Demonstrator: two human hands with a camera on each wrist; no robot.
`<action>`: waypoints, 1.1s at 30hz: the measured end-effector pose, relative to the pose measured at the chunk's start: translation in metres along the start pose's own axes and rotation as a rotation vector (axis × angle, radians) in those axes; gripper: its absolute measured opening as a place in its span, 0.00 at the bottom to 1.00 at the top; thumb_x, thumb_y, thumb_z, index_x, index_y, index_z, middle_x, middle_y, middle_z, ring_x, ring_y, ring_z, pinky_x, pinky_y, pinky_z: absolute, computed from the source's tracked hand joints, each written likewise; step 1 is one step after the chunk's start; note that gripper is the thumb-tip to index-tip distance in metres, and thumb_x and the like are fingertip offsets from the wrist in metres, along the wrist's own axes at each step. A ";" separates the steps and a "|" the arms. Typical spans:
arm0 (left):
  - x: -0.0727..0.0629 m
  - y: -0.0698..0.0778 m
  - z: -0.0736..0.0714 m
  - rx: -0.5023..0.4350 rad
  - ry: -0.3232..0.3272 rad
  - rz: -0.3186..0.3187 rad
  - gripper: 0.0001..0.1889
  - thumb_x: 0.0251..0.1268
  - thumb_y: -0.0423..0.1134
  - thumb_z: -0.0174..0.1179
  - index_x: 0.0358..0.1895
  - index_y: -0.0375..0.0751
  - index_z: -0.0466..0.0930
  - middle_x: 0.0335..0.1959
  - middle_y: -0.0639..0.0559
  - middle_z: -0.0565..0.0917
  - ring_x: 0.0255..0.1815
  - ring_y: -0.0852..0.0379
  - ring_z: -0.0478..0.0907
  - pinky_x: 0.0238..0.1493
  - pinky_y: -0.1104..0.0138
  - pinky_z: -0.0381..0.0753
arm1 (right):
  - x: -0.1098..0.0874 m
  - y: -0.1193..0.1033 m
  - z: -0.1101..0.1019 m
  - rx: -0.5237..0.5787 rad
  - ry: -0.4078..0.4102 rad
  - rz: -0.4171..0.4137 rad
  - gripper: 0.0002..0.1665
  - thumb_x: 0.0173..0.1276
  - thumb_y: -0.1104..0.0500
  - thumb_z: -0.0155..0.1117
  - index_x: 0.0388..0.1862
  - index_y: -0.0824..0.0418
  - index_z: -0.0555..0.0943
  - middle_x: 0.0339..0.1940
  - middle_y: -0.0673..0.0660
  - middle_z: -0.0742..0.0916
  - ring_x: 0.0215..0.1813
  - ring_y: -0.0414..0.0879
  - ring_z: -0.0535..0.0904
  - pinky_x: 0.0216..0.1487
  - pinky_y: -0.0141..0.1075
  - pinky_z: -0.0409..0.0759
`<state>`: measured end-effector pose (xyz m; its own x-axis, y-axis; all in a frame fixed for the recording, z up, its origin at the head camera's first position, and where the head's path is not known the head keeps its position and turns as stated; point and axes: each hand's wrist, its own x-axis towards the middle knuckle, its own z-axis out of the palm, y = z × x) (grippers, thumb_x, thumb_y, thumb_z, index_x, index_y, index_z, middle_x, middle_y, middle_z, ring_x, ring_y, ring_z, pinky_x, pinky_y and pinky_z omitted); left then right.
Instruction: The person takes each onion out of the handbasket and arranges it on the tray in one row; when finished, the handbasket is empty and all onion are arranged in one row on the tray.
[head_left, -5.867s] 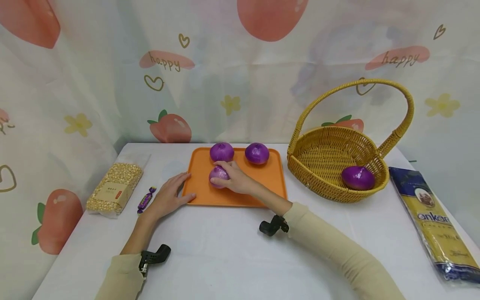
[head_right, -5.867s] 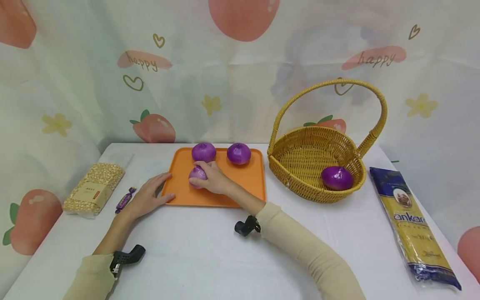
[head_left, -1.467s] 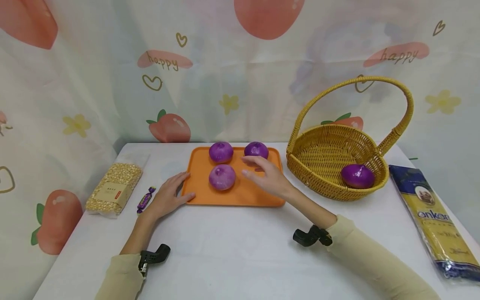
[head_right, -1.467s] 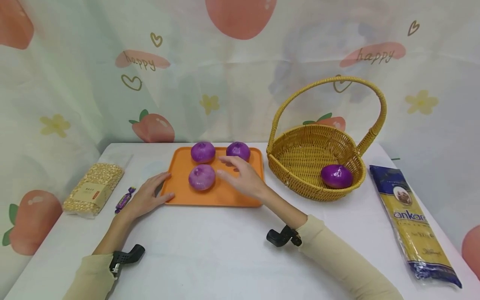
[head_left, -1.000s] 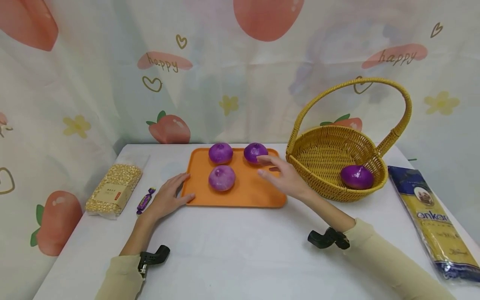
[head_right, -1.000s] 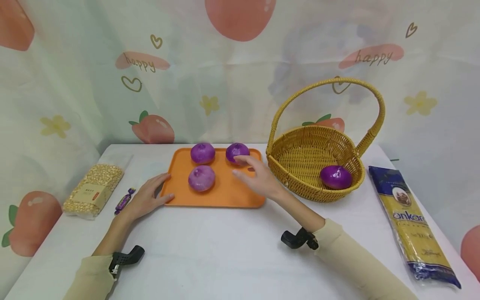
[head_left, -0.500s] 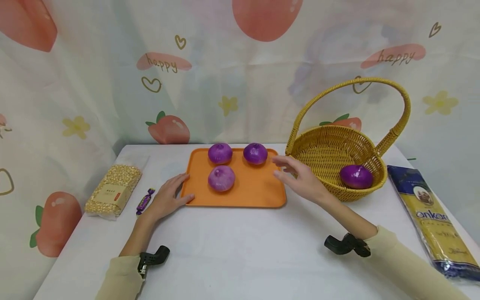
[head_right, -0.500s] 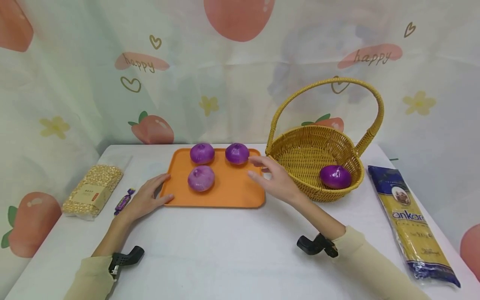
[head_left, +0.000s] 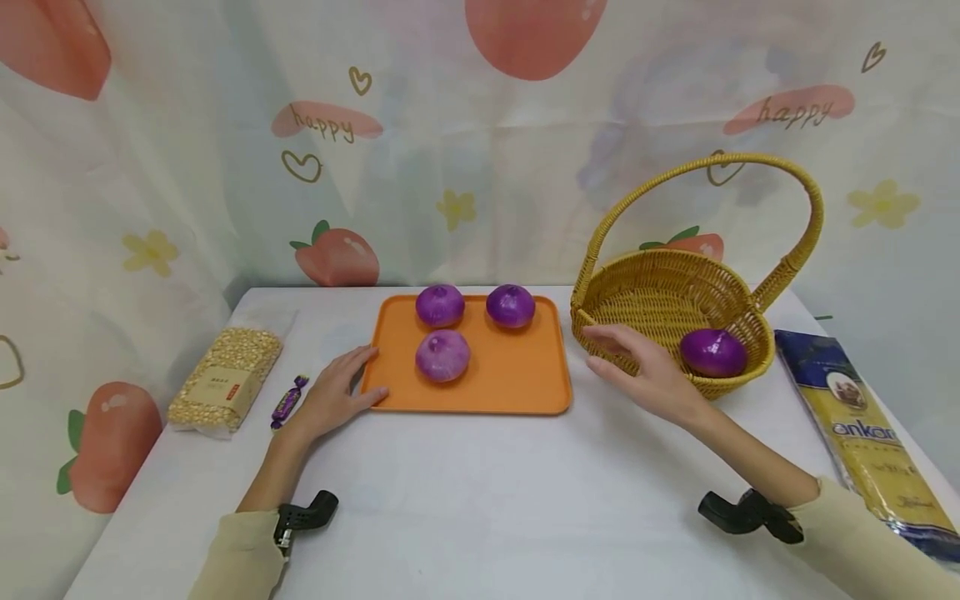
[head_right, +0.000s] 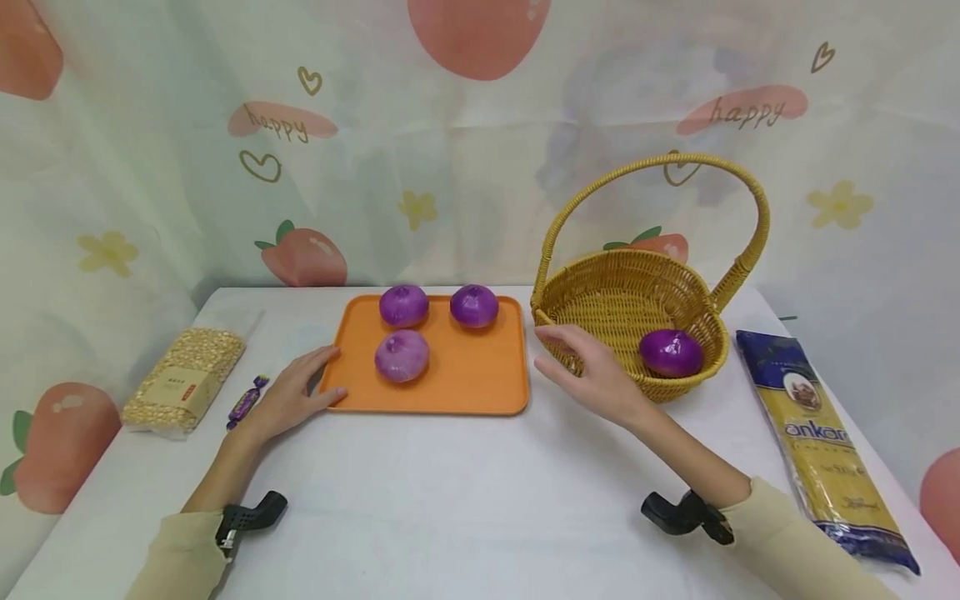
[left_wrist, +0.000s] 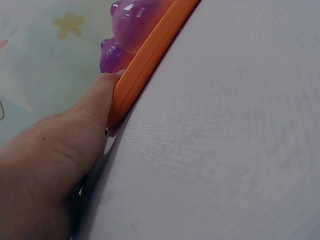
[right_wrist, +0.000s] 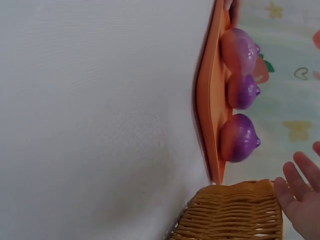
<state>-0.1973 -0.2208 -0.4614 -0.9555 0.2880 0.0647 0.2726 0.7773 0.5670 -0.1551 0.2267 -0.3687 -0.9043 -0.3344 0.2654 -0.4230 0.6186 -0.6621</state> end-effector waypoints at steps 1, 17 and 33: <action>0.000 0.000 0.000 -0.003 0.002 0.001 0.41 0.61 0.56 0.63 0.74 0.44 0.60 0.76 0.40 0.61 0.77 0.39 0.56 0.75 0.43 0.55 | -0.002 0.001 -0.001 -0.010 0.006 -0.010 0.24 0.71 0.57 0.60 0.64 0.61 0.74 0.61 0.58 0.81 0.62 0.48 0.77 0.61 0.17 0.71; 0.001 -0.002 0.000 0.000 -0.006 0.005 0.41 0.62 0.57 0.62 0.74 0.44 0.59 0.76 0.41 0.61 0.77 0.39 0.56 0.75 0.43 0.55 | -0.027 0.012 -0.033 -0.137 0.094 -0.085 0.25 0.65 0.63 0.66 0.61 0.63 0.76 0.58 0.61 0.82 0.59 0.19 0.67 0.58 0.10 0.63; 0.001 -0.002 0.001 0.008 0.005 0.013 0.41 0.62 0.57 0.63 0.74 0.44 0.59 0.75 0.41 0.61 0.76 0.39 0.56 0.75 0.42 0.56 | -0.024 0.072 -0.083 -0.329 0.104 0.136 0.30 0.67 0.54 0.64 0.63 0.69 0.71 0.61 0.73 0.74 0.61 0.69 0.67 0.53 0.70 0.70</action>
<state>-0.1986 -0.2217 -0.4632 -0.9523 0.2955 0.0758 0.2860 0.7780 0.5595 -0.1689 0.3386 -0.3645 -0.9474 -0.1695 0.2716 -0.2789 0.8535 -0.4401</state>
